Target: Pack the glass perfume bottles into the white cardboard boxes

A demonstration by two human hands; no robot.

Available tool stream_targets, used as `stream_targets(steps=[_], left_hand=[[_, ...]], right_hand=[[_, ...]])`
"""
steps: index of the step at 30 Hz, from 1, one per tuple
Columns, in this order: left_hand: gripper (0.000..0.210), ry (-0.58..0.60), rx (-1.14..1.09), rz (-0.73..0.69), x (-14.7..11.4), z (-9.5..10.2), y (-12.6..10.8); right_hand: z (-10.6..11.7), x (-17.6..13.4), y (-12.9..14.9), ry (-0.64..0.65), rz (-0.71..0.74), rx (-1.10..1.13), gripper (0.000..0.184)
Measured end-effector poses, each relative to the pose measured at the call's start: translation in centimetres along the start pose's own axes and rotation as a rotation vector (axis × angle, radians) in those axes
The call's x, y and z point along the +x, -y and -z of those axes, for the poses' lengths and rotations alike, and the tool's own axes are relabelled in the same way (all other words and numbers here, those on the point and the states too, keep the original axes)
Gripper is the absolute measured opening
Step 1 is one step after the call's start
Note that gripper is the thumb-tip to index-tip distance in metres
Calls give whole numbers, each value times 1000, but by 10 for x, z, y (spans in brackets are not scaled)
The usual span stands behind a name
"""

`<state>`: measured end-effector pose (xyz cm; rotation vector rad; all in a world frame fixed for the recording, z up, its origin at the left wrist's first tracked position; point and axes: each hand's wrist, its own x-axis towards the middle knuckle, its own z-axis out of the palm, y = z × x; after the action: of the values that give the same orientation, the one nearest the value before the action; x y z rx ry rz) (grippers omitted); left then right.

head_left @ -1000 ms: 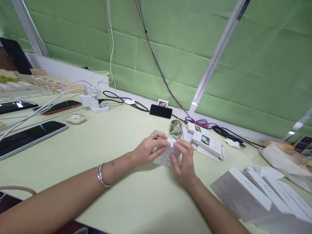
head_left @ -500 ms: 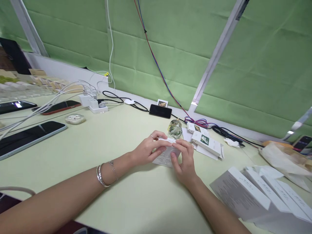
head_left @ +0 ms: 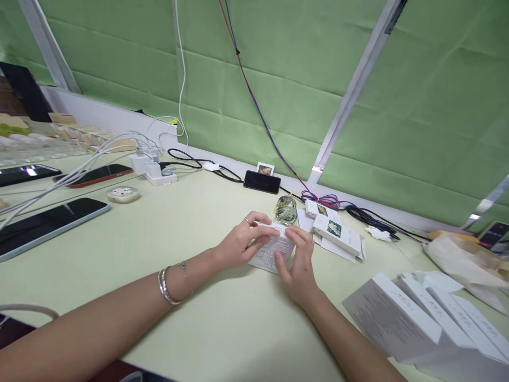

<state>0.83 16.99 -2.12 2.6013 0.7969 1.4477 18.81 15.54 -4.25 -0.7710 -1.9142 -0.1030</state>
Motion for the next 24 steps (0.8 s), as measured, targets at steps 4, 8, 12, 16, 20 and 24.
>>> stream_targets(steps=[4, 8, 12, 16, 20, 24], left_hand=[[26, 18, 4, 16, 1, 0, 0], [29, 34, -22, 64, 1, -1, 0], [30, 52, -71, 111, 2, 0, -1], [24, 86, -97, 133, 4, 2, -2], [22, 148, -92, 204, 4, 1, -7], [35, 183, -81, 280, 4, -2, -10]], right_hand=[[4, 2, 1, -60, 139, -67, 44], [8, 2, 12, 14, 436, 2, 32], [5, 0, 25, 349, 532, -3, 16], [1, -1, 26, 672, 448, -89, 14], [0, -1, 22, 746, 396, -72, 17], [0, -2, 21, 766, 363, -59, 16]])
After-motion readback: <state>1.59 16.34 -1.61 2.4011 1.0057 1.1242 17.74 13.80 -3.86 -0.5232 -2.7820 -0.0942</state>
